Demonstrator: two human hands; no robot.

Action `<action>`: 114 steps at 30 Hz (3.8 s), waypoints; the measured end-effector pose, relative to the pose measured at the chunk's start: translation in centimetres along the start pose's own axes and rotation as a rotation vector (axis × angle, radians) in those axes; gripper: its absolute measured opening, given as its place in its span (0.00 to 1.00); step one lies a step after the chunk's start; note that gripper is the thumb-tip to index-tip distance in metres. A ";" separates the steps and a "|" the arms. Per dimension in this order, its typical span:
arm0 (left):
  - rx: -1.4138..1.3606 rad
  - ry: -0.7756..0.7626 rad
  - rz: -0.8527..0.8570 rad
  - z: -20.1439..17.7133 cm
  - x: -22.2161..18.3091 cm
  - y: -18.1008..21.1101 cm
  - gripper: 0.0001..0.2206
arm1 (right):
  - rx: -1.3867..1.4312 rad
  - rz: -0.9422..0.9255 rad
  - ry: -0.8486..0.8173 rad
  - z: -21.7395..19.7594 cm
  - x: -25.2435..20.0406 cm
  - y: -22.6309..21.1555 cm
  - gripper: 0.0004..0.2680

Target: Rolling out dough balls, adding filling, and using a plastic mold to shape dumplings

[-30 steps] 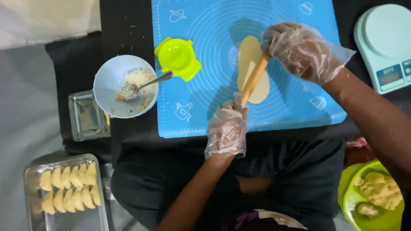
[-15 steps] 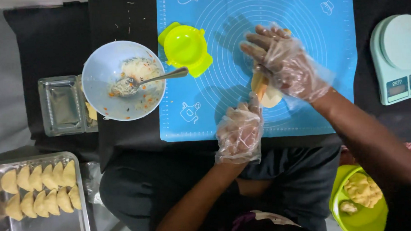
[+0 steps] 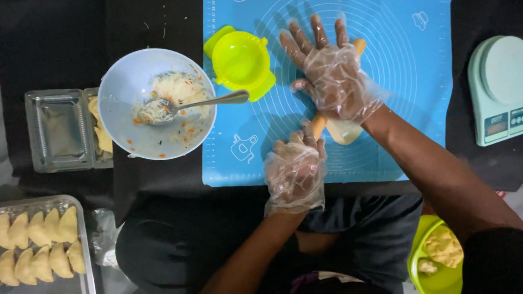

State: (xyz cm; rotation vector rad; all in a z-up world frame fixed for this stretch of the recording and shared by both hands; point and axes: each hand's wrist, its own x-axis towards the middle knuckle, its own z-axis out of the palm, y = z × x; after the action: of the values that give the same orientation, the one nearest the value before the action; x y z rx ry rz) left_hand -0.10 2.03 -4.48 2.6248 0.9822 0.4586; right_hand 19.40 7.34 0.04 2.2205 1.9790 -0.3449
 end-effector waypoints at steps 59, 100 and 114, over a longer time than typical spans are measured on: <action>0.108 0.023 -0.044 -0.8 3.2 0.8 0.14 | -0.135 0.101 0.003 2.3 2.6 -1.0 0.37; -0.341 -0.078 -0.152 -0.9 1.1 -0.3 0.12 | -0.002 0.179 0.053 1.7 1.4 -2.4 0.45; -0.226 0.239 -0.083 -1.8 3.0 -0.8 0.11 | 0.687 0.109 0.492 0.3 1.2 -2.2 0.31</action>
State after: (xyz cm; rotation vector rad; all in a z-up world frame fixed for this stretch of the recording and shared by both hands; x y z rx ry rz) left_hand 0.85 4.94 -2.60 2.3565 1.0379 0.8259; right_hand 17.29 8.73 -0.50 3.0730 2.1854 -0.5829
